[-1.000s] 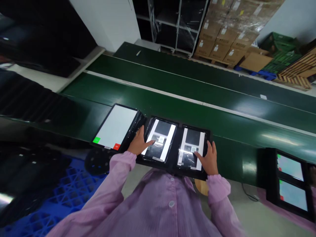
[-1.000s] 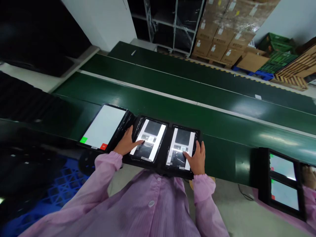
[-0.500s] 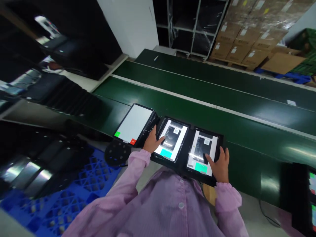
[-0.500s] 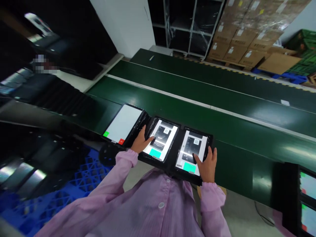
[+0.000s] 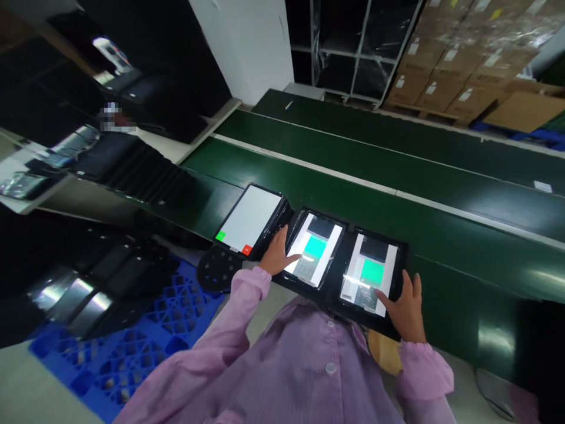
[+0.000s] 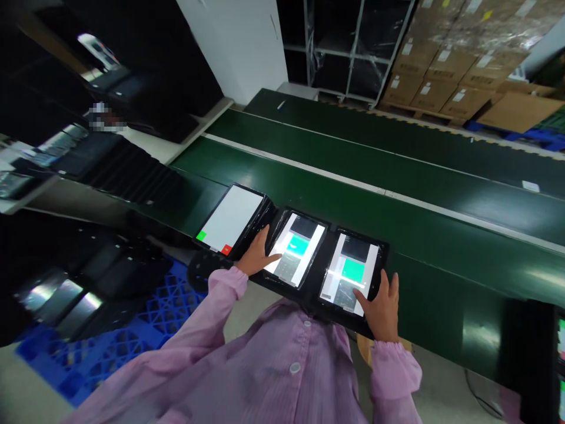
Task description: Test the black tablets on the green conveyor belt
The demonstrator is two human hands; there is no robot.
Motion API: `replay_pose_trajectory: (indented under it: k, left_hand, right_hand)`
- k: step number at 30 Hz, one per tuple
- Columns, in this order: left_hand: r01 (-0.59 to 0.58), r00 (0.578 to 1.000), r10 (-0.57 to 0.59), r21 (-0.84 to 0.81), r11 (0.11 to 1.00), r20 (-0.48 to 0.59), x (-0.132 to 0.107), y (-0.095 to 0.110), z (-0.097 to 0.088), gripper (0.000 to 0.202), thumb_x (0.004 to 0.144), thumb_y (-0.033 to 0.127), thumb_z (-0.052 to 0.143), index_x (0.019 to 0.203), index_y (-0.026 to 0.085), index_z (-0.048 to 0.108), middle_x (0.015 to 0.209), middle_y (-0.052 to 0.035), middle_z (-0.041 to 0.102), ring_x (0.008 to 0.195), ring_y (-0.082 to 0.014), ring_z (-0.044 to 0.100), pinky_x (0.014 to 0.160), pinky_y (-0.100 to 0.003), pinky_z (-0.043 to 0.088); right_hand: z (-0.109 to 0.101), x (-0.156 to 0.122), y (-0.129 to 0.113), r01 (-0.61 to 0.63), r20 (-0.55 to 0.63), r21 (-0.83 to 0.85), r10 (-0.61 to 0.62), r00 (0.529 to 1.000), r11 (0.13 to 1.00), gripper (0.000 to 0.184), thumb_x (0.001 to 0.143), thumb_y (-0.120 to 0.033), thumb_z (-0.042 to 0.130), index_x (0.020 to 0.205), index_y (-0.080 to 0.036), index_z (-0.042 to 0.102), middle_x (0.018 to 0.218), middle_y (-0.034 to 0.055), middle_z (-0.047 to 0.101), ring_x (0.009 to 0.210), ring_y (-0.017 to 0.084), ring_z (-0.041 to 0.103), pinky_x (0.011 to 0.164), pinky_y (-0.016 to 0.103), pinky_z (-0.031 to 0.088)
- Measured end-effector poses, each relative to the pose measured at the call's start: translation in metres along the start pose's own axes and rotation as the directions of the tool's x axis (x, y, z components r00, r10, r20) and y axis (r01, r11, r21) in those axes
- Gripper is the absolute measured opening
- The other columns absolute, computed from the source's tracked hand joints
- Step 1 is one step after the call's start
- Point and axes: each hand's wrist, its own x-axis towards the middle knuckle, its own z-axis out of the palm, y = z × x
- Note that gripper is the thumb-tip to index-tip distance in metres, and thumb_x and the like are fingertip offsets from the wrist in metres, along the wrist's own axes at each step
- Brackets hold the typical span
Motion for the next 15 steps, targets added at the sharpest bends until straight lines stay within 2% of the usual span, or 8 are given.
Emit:
replay_pose_trajectory:
  k: [2,5,7,10,15]
  left_hand:
    - [0.014,1.0,-0.015,0.044,0.999,0.017,-0.001,-0.002,0.001,0.113,0.081,0.049,0.08,0.167,0.017,0.015,0.17,-0.0241,0.025,0.158,-0.0416,0.025,0.125,-0.06,0.03]
    - [0.043,0.994,-0.034,0.081,0.996,-0.108,0.008,0.007,0.007,0.09,0.094,0.045,0.065,0.166,0.014,0.021,0.167,-0.0245,0.033,0.154,-0.0403,0.034,0.123,-0.059,0.036]
    - [0.047,0.988,-0.035,0.079,0.996,-0.148,0.015,0.015,0.009,0.081,0.098,0.046,0.057,0.164,0.011,0.024,0.164,-0.0248,0.037,0.152,-0.0396,0.038,0.121,-0.058,0.038]
    - [0.013,0.99,-0.001,0.078,0.997,-0.14,0.019,0.02,0.011,0.082,0.098,0.048,0.056,0.163,0.01,0.026,0.163,-0.0246,0.039,0.152,-0.0394,0.039,0.121,-0.057,0.039]
    - [-0.003,0.995,0.009,0.071,0.997,-0.095,0.015,0.012,0.01,0.091,0.092,0.047,0.066,0.164,0.013,0.023,0.166,-0.0236,0.035,0.154,-0.0387,0.034,0.124,-0.057,0.035]
  right_hand:
    - [0.002,-0.001,0.0,-0.045,0.019,-0.029,0.046,0.999,0.999,0.109,0.078,-0.079,0.066,0.162,-0.018,0.032,0.172,0.0251,0.015,0.154,0.048,0.026,0.116,0.065,0.037]
    - [0.009,0.009,-0.007,-0.11,-0.08,-0.007,0.109,0.991,0.994,0.102,0.083,-0.077,0.06,0.16,-0.016,0.033,0.171,0.0256,0.017,0.152,0.047,0.032,0.113,0.063,0.042]
    - [0.012,0.017,-0.013,-0.118,-0.124,0.02,0.12,0.985,0.993,0.097,0.085,-0.076,0.056,0.158,-0.015,0.036,0.17,0.0254,0.02,0.15,0.046,0.034,0.112,0.062,0.043]
    - [0.013,0.021,-0.016,-0.093,-0.128,0.036,0.097,0.987,0.995,0.095,0.086,-0.076,0.055,0.157,-0.014,0.038,0.168,0.0261,0.024,0.151,0.044,0.033,0.114,0.06,0.041]
    - [0.01,0.016,-0.015,-0.101,-0.073,0.035,0.103,0.992,0.994,0.098,0.085,-0.076,0.059,0.158,-0.015,0.036,0.17,0.0248,0.021,0.154,0.044,0.027,0.117,0.06,0.038]
